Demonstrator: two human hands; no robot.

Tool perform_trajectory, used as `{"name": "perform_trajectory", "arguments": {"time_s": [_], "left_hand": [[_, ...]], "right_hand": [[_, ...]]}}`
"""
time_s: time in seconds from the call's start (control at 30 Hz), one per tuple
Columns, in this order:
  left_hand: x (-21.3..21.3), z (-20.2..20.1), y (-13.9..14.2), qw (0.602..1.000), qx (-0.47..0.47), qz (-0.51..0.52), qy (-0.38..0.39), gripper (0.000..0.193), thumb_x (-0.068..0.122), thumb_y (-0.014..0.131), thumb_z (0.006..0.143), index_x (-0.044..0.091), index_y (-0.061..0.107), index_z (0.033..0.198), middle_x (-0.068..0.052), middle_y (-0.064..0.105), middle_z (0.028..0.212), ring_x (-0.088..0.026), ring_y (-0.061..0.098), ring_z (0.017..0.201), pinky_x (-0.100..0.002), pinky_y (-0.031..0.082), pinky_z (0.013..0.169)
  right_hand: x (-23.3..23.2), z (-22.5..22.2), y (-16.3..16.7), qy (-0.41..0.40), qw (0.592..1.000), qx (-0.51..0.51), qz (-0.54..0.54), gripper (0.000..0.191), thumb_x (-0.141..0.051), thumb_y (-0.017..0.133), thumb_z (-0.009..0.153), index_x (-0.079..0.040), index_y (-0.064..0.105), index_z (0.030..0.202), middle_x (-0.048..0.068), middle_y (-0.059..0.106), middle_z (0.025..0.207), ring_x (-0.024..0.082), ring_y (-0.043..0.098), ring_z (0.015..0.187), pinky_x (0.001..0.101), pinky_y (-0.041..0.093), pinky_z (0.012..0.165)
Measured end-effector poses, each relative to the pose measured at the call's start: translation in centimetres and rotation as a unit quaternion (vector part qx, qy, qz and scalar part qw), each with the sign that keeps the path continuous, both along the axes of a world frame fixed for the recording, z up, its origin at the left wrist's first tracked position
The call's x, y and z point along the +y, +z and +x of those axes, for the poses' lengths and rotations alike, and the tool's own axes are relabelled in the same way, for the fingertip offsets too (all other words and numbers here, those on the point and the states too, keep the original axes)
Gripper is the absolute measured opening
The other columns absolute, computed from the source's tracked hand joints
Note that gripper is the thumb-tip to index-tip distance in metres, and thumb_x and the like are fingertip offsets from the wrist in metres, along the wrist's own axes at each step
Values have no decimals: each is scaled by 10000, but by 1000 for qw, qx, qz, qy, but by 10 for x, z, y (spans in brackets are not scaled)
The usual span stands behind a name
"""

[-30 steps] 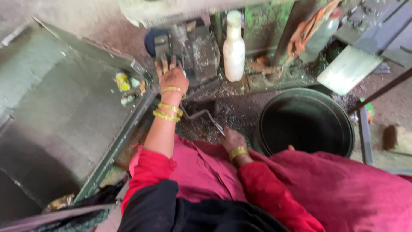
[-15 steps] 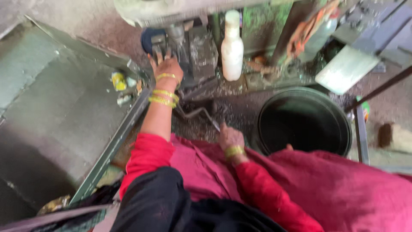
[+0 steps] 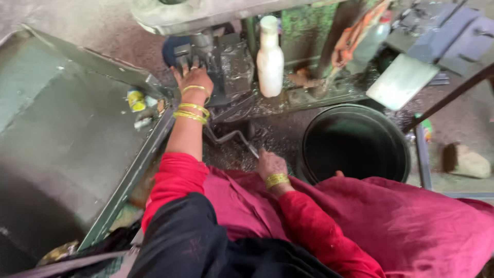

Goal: The person operates a drill press in a workshop, repeatedly placing small metal pieces under the drill, securing them, and drilling holes. After each piece is drilled, it is placed into a metal tray. The person uses a wrench to adjust the drill press and handles the metal pieces by hand.

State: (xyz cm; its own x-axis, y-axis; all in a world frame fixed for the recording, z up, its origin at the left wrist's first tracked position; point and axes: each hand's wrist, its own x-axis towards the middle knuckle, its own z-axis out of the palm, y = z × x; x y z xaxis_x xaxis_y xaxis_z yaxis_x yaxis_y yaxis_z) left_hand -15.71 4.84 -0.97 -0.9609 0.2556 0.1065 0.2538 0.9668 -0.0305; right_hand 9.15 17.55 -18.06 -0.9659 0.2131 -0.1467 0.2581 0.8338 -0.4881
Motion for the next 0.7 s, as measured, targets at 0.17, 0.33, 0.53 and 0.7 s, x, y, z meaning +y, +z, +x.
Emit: {"name": "perform_trajectory", "arguments": {"time_s": [0.17,0.33,0.53,0.7], "left_hand": [[-3,1,1,998,-14,-56,11,525,172,533,916,143,595,1436,-27,384,1629,-301,210,1555,-647,-76,1208],[-6,-1,-2,997,-17,-72,-5,538,114,541,884,153,615,1416,-21,378,1641,-307,216,1553,-643,-73,1213],[-5,4,-4,997,15,-69,-4,461,141,519,947,104,651,1386,-47,403,1643,-339,245,1563,-639,-37,1226],[-7,4,-4,996,28,-81,-32,469,162,525,931,109,647,1381,-38,409,1627,-320,265,1541,-633,-39,1230]], "right_hand": [[2,1,-6,0,999,32,-8,318,-364,669,917,-89,616,1067,181,744,897,391,731,861,519,566,744],[4,5,-13,-6,999,9,-46,324,-385,648,927,-84,610,1041,169,731,885,367,748,796,501,583,723],[2,5,-15,16,998,56,-15,301,-330,685,894,-87,628,1064,172,730,858,388,721,821,516,563,716],[2,0,-11,1,1000,15,2,335,-392,629,974,-91,605,1119,157,744,877,353,742,820,493,568,722]]}}
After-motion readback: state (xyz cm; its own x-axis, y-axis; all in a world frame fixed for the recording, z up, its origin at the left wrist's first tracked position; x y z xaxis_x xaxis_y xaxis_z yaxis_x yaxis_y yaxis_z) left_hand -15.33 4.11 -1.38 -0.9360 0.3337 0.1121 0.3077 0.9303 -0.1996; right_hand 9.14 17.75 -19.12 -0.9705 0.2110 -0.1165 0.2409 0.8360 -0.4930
